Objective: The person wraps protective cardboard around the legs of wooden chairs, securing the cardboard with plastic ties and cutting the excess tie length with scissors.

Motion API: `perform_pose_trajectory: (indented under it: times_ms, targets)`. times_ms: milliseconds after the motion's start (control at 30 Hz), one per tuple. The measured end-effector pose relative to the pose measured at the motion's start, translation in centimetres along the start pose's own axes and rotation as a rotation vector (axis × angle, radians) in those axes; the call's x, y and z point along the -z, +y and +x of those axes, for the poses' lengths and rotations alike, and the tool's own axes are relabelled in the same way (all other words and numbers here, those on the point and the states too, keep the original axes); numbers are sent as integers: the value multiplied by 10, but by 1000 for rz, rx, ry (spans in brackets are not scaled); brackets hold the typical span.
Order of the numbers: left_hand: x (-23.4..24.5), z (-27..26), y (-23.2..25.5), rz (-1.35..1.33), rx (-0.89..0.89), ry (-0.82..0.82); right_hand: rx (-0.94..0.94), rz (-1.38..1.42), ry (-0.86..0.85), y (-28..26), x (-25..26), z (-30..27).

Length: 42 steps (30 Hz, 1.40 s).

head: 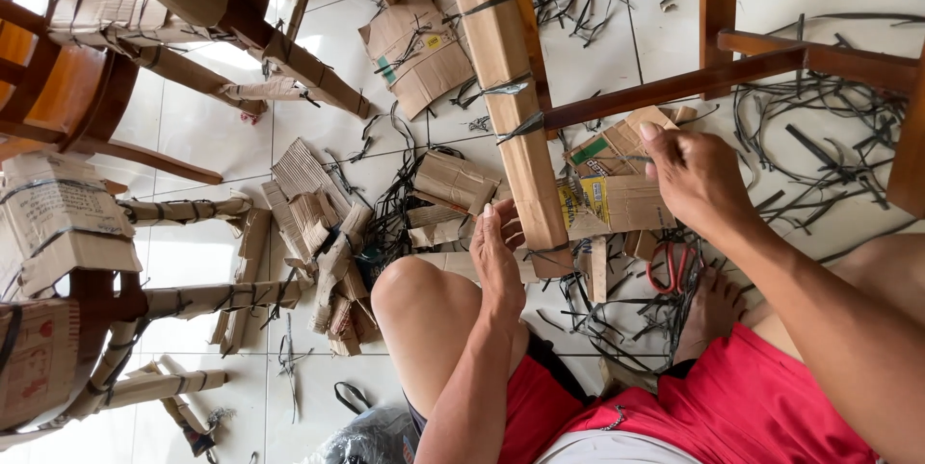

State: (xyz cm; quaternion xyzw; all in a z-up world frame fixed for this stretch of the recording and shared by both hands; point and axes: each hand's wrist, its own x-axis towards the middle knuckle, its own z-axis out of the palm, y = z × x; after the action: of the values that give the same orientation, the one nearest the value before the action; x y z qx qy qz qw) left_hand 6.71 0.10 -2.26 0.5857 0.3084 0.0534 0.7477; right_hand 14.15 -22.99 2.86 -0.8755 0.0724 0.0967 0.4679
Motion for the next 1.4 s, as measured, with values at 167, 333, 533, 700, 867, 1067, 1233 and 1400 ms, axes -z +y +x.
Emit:
perform_pose_trajectory:
  times_ms: [167,333,533,700,867,1067,1233,1400]
  targets:
    - [4,26,-18,-29,248,-40,11,-190,-128,-13,-22,10]
    - [-14,38,-22,-140,502,-144,17,-97,-396,-22,-66,16]
    - [4,71,-59,-262,440,-153,196,-87,-479,16,-107,43]
    - [-1,42,-7,162,-70,-40,16,-55,-540,-21,-85,32]
    - [12,26,29,383,-285,49,-65,53,-497,-43,-33,24]
    - [19,-5,44,38,-61,-209,38,218,-577,-30,-16,-16]
    - [13,-25,57,-25,123,-356,199,110,-614,-58,-29,-75]
    - [3,-31,60,-375,256,-368,497,-379,-565,-29,-67,-87]
